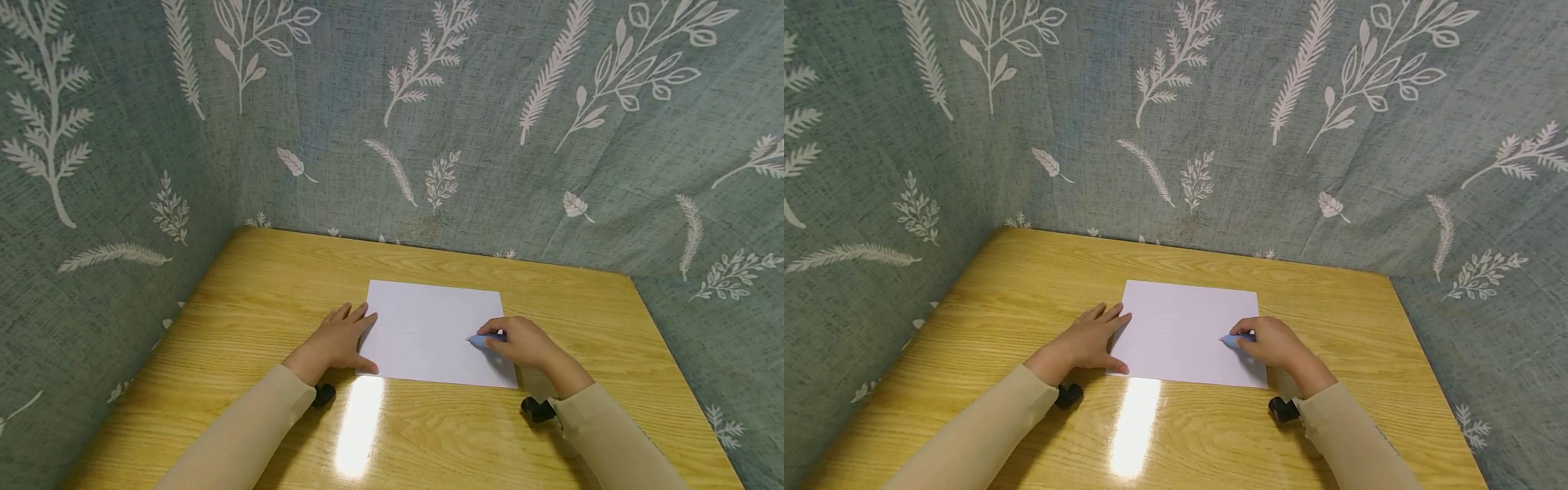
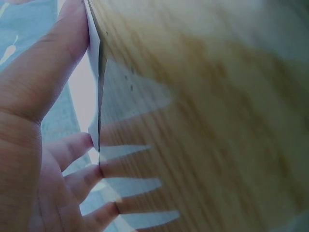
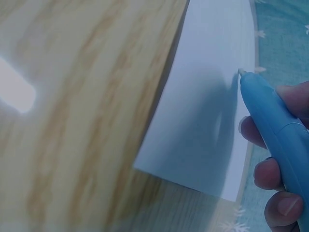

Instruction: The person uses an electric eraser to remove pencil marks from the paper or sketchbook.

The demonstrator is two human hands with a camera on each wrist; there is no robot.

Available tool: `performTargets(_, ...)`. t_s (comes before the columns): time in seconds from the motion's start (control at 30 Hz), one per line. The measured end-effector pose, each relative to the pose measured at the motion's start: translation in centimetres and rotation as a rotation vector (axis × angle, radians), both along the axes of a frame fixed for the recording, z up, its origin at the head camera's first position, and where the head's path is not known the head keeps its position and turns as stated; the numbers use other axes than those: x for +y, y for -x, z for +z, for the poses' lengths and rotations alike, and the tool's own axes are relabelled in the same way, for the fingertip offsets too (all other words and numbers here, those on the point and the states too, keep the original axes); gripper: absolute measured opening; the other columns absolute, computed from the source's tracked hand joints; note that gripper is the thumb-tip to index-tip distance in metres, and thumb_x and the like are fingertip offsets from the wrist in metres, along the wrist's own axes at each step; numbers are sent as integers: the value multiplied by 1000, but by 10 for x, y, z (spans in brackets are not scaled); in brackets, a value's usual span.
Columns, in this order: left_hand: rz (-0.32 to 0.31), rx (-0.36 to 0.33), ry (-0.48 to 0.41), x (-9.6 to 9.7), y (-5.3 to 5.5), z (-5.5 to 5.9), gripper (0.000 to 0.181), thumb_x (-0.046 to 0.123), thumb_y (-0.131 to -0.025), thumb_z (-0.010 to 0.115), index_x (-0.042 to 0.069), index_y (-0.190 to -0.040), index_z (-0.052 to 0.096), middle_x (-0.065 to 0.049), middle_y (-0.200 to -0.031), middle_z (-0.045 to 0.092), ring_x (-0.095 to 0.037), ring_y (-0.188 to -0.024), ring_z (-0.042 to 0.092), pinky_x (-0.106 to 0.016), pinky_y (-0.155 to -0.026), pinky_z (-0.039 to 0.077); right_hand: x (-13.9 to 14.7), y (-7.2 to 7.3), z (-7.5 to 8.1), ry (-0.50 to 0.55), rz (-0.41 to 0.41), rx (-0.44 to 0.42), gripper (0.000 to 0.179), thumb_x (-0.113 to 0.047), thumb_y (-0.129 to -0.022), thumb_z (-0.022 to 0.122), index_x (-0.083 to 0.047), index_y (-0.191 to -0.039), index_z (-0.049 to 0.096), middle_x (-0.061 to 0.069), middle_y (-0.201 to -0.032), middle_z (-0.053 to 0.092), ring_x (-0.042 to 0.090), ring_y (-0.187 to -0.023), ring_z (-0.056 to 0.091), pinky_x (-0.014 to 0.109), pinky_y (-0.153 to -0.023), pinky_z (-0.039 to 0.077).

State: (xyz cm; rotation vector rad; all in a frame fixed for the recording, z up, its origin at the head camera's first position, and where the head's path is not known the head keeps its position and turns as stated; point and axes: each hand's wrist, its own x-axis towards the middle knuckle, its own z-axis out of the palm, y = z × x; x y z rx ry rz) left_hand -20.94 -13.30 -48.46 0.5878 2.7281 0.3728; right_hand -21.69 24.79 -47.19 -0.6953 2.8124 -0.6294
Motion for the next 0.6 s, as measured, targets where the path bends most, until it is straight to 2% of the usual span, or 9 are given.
performTargets(0.3, 5, 1, -4, 0, 0, 0, 110, 64, -71, 80, 16, -158, 34, -12, -166, 19, -44, -150, 12, -59, -120, 13, -1, 1, -1, 0, -1, -6, 19, -19, -97, 67, -16, -113, 76, 5, -113, 71, 28, -105, 65, 48, -87, 53)
performTargets(0.6, 2, 4, 0, 0, 0, -1, 110, 64, -71, 80, 15, -158, 34, -12, -165, 19, -45, -150, 13, -60, -119, 14, -3, 1, 2, 2, 9, -12, 19, -18, -96, 66, -15, -113, 76, 6, -113, 71, 25, -100, 66, 45, -83, 53)
